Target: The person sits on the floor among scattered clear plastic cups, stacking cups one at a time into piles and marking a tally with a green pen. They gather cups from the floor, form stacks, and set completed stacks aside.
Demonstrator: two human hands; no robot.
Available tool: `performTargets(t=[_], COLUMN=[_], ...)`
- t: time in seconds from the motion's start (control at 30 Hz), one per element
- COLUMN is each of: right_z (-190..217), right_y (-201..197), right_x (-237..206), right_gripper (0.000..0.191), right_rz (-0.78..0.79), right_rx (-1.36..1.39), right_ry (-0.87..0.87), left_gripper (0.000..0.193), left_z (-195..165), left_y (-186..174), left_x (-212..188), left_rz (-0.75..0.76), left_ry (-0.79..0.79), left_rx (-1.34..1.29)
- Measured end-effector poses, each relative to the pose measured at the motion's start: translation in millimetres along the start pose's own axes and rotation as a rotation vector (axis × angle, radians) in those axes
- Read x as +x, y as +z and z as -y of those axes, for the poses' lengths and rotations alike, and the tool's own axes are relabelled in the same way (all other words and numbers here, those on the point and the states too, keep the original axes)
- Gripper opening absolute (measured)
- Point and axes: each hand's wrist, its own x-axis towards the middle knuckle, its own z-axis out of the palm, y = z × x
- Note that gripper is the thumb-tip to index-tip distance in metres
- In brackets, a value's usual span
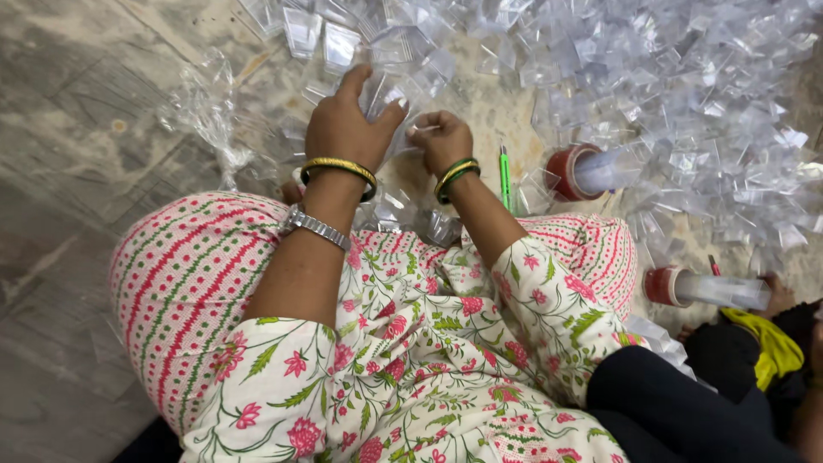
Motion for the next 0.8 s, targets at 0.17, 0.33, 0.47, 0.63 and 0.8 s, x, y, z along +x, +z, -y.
performTargets(t=[0.17,0.33,0.47,0.63,0.8], right_z=[32,39,4,-42,-41], right_y=[-45,-79,-98,-104,-101], right_x=[-16,-31,-25,-20,-20], right_gripper=[0.020,0.029,0.033,0.026,0.027], right_rz=[0.236,0.311,0.109,0.180,0.216], right_rx=[0.282,0.128,-0.858,-0.962,-0.905], right_ry=[-0.121,-0.153,-0.468,-0.328,-0.516], left_gripper=[0.078,0.071,0.057,0.057,0.079], left_z=[9,8,5,8,13], left_y=[10,19,19,19,18], left_x=[-8,-5,-2,4,10], left_rz=[0.330,0.446,0.456,0.549,0.608], left_ry=[-0.023,0.202,0.020,0.000,-0.040], left_rx=[0.015,-0.186,-0.384,-0.469,-0.439])
